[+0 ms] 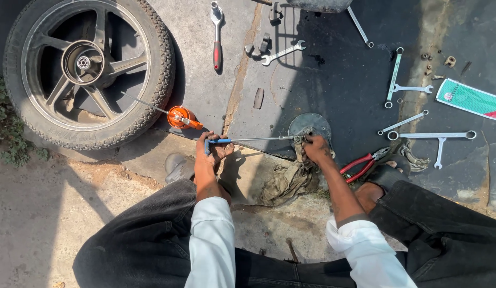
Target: Replacing or repairing the drum brake shoes and components of a motorcycle wheel.
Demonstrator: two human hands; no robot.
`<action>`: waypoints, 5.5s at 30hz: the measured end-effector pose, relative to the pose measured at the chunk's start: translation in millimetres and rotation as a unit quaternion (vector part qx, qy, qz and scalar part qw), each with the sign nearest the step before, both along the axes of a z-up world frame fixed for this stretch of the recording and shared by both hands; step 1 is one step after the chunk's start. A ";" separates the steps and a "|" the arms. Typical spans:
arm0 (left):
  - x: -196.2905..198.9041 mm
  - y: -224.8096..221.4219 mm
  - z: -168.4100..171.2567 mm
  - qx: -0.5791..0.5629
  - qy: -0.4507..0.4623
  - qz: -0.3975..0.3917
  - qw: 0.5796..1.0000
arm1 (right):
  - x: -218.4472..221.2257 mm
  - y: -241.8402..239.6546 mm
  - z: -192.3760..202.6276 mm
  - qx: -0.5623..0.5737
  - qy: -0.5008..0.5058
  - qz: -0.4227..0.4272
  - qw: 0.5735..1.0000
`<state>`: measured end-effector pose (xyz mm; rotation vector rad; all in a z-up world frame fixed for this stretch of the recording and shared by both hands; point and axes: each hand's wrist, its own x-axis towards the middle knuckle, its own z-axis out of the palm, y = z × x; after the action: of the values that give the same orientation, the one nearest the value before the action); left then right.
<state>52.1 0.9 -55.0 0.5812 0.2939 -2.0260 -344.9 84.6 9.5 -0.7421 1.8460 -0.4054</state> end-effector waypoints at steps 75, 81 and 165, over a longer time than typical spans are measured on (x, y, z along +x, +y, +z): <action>21.6 -22.5 15.1 -0.046 -0.468 -0.340 0.814 | -6.9 5.6 -9.8 0.020 -0.184 -0.138 0.973; -46.0 -7.2 -43.7 -0.172 -0.723 0.142 0.654 | -6.9 9.9 -8.8 0.005 -0.187 -0.146 0.971; -104.8 37.0 24.2 0.382 -0.292 0.347 0.805 | 4.4 44.1 -27.0 -0.058 0.193 0.053 0.978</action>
<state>-52.7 37.9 -30.8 1.3295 0.8187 -0.8849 -340.4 128.7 -17.5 -1.0530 2.1436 -0.3173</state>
